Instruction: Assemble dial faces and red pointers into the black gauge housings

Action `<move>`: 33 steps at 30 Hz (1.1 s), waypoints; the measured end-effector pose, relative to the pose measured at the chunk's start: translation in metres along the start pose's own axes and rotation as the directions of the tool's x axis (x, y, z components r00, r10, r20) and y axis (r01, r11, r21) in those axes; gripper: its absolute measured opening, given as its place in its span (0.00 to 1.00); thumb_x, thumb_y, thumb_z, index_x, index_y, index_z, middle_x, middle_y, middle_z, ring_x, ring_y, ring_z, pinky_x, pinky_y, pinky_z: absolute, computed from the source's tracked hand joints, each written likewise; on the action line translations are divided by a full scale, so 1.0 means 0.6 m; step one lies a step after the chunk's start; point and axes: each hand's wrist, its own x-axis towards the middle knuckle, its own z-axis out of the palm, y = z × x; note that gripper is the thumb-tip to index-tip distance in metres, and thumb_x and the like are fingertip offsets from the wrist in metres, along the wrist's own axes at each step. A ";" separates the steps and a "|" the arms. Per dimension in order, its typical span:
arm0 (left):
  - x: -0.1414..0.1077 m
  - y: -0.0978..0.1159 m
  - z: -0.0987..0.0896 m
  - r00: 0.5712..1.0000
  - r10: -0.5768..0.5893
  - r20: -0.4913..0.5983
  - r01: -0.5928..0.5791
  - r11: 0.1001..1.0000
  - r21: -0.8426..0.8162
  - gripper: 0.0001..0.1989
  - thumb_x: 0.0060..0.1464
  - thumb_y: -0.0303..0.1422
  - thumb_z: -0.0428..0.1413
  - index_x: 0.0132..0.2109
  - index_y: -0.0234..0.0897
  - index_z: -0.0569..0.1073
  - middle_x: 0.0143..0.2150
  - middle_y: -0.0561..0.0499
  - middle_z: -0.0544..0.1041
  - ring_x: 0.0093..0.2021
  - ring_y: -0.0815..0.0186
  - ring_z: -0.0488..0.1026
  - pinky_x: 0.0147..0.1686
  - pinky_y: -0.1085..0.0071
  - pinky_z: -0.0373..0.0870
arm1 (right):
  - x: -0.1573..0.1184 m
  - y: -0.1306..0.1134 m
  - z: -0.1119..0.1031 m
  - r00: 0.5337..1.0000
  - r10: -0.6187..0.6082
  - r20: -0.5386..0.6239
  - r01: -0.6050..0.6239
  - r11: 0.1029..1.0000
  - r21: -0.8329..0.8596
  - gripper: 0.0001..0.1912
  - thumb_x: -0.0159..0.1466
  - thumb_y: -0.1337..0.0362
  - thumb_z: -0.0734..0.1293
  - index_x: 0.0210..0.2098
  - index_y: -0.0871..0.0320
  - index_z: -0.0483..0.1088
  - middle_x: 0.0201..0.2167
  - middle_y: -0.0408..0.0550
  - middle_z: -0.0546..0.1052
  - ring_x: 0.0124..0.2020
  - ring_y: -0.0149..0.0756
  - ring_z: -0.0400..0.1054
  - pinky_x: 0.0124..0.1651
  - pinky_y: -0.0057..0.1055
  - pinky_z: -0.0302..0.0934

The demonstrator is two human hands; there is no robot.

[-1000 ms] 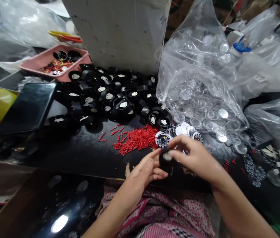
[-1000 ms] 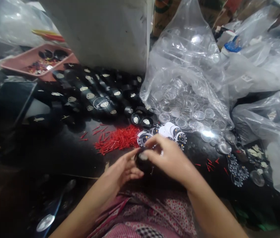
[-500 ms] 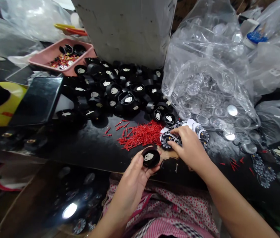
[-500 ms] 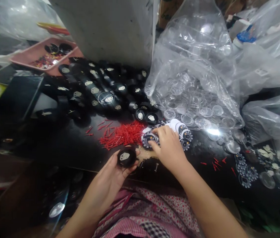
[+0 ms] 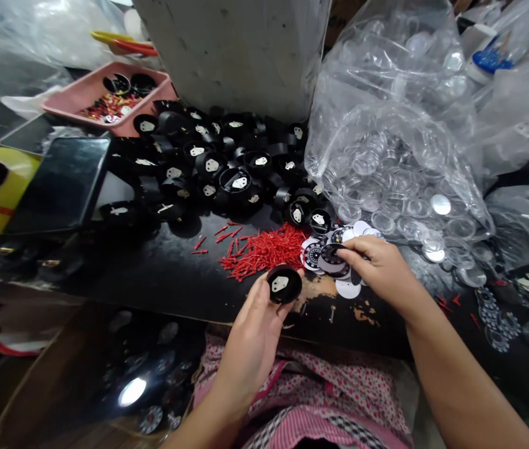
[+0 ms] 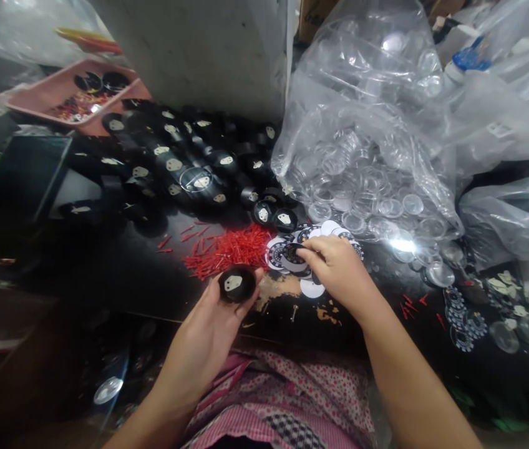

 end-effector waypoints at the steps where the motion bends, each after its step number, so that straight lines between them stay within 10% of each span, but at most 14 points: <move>1: -0.001 0.000 0.000 1.000 0.007 0.011 -0.007 1.000 0.002 0.17 0.62 0.43 0.55 0.49 0.35 0.76 0.51 0.42 0.81 0.58 0.53 0.74 0.62 0.55 0.64 | 0.002 0.003 -0.007 0.999 -0.035 -0.008 0.035 0.999 0.007 0.09 0.68 0.61 0.62 0.35 0.56 0.73 0.35 0.48 0.79 0.39 0.42 0.71 0.46 0.41 0.61; 9: -0.001 0.001 0.001 0.981 0.110 0.157 -0.134 0.980 0.147 0.18 0.58 0.46 0.58 0.49 0.41 0.78 0.54 0.46 0.80 0.58 0.52 0.73 0.62 0.56 0.63 | -0.014 -0.054 0.006 0.987 -0.144 0.075 0.140 0.988 0.064 0.10 0.69 0.67 0.61 0.42 0.56 0.74 0.40 0.50 0.78 0.44 0.41 0.70 0.48 0.41 0.61; 17: -0.005 -0.012 0.009 0.999 0.028 0.027 -0.028 1.000 -0.013 0.17 0.60 0.46 0.56 0.50 0.42 0.77 0.52 0.46 0.80 0.59 0.54 0.73 0.58 0.56 0.69 | -0.041 -0.060 0.039 0.960 0.278 0.033 -0.253 0.811 0.527 0.08 0.64 0.62 0.67 0.42 0.54 0.74 0.35 0.45 0.78 0.36 0.37 0.73 0.39 0.35 0.66; 24: -0.008 -0.011 0.011 0.995 -0.075 0.067 0.066 0.989 0.135 0.16 0.61 0.41 0.56 0.55 0.48 0.76 0.61 0.50 0.75 0.63 0.53 0.68 0.60 0.57 0.66 | -0.040 -0.100 0.041 0.999 0.017 -0.044 0.002 0.914 0.406 0.14 0.67 0.69 0.63 0.47 0.50 0.76 0.37 0.46 0.74 0.39 0.35 0.71 0.44 0.35 0.65; 33: -0.010 0.008 -0.001 0.989 -0.018 0.147 -0.054 0.880 0.473 0.17 0.61 0.39 0.57 0.56 0.51 0.76 0.60 0.53 0.76 0.63 0.57 0.69 0.64 0.59 0.61 | -0.035 -0.097 0.047 0.973 0.218 0.072 -0.226 0.859 0.459 0.02 0.63 0.63 0.66 0.36 0.54 0.68 0.31 0.43 0.73 0.32 0.35 0.69 0.35 0.33 0.63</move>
